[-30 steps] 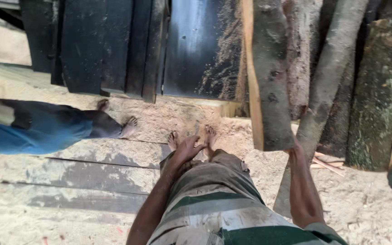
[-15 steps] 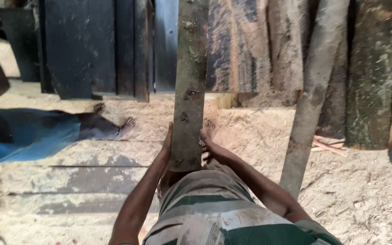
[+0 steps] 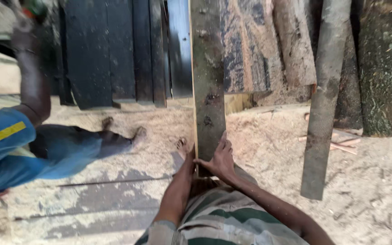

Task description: The person operates woodworking machinery to cut and shape pieces of wood. They feed wood through a circular saw and a band saw, and use a measuring tape to check dimensions.

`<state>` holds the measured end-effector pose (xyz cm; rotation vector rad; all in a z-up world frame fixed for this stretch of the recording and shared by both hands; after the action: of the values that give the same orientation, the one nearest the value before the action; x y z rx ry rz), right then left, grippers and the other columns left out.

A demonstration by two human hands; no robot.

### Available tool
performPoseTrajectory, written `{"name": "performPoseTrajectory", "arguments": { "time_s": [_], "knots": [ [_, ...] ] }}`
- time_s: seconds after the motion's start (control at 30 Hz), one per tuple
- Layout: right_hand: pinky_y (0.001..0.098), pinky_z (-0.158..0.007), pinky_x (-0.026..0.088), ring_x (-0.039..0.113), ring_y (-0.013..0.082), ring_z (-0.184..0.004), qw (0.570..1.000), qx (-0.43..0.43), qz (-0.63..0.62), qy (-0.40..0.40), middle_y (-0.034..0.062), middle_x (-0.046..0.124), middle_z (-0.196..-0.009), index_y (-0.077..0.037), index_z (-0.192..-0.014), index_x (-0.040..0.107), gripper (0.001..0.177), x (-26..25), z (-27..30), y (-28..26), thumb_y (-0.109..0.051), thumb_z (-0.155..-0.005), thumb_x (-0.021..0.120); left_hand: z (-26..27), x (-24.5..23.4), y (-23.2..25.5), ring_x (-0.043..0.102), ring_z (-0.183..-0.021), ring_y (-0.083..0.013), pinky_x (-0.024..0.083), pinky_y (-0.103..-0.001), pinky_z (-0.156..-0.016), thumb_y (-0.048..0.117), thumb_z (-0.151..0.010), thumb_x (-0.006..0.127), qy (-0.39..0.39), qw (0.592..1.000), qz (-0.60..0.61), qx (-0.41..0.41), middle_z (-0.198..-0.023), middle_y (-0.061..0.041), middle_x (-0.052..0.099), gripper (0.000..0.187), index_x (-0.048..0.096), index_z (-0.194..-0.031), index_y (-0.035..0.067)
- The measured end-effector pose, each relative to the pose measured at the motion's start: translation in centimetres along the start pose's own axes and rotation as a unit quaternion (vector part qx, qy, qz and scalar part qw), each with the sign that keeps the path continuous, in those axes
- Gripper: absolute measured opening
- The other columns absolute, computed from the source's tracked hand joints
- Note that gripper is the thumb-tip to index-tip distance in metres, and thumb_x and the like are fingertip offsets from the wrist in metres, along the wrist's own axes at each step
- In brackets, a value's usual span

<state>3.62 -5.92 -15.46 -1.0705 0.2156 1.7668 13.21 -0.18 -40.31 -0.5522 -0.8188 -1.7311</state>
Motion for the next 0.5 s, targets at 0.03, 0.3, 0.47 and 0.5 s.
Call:
{"name": "performPoseTrajectory", "arguments": {
  "time_s": [0.03, 0.3, 0.47, 0.5],
  "knots": [
    [0.0569, -0.110, 0.047, 0.041, 0.0483, -0.137, 0.999, 0.009, -0.034, -0.006, 0.0370, 0.030, -0.151, 0.003, -0.159, -0.017, 0.160, 0.3, 0.3, 0.3, -0.075, -0.063, 0.084, 1.8, -0.2, -1.2, 0.051, -0.124, -0.0361, 0.048, -0.049, -0.100, 0.086, -0.091, 0.035, 0.002, 1.000, 0.000, -0.009, -0.148, -0.021, 0.046, 0.105, 0.040, -0.158, 0.005],
    [0.0537, -0.114, 0.038, 0.033, 0.0423, -0.148, 0.814, -0.035, -0.509, -0.278, 0.0199, 0.032, -0.159, -0.012, -0.162, 0.006, 0.131, 5.2, -5.7, 15.5, -0.070, -0.069, 0.078, 6.5, 1.0, -3.6, 0.042, -0.127, -0.0369, 0.041, -0.052, -0.103, 0.086, -0.091, 0.039, 0.025, 1.000, 0.006, 0.014, -0.152, -0.020, 0.035, 0.105, 0.034, -0.161, 0.008],
    [0.0535, -0.117, 0.038, 0.040, 0.0398, -0.146, 0.806, -0.008, -0.549, -0.220, 0.0238, 0.036, -0.160, -0.011, -0.166, 0.018, 0.113, 8.2, -5.7, 20.7, -0.083, -0.085, 0.049, 6.6, 1.1, -6.6, 0.036, -0.129, -0.0374, 0.037, -0.054, -0.104, 0.087, -0.091, 0.041, 0.109, 0.992, -0.010, 0.061, -0.155, -0.019, 0.028, 0.106, 0.030, -0.164, 0.010],
    [0.0548, -0.115, 0.042, 0.045, 0.0403, -0.142, 0.827, 0.022, -0.520, -0.213, 0.0261, 0.040, -0.156, -0.012, -0.166, 0.018, 0.112, 7.9, -6.2, 21.3, -0.083, -0.084, 0.044, 6.3, 1.4, -6.9, 0.035, -0.130, -0.0375, 0.036, -0.054, -0.105, 0.087, -0.091, 0.041, 0.125, 0.989, -0.010, 0.075, -0.156, -0.019, 0.026, 0.106, 0.030, -0.164, 0.010]
  ]
}}
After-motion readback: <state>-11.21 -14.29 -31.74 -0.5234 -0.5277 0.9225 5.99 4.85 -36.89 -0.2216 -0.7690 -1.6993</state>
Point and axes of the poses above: each hand's wrist, its own z-axis away from the middle knuckle, its own x-axis out of the palm, y = z × x, the point moved 3 cm from there along -z, towards the middle knuckle
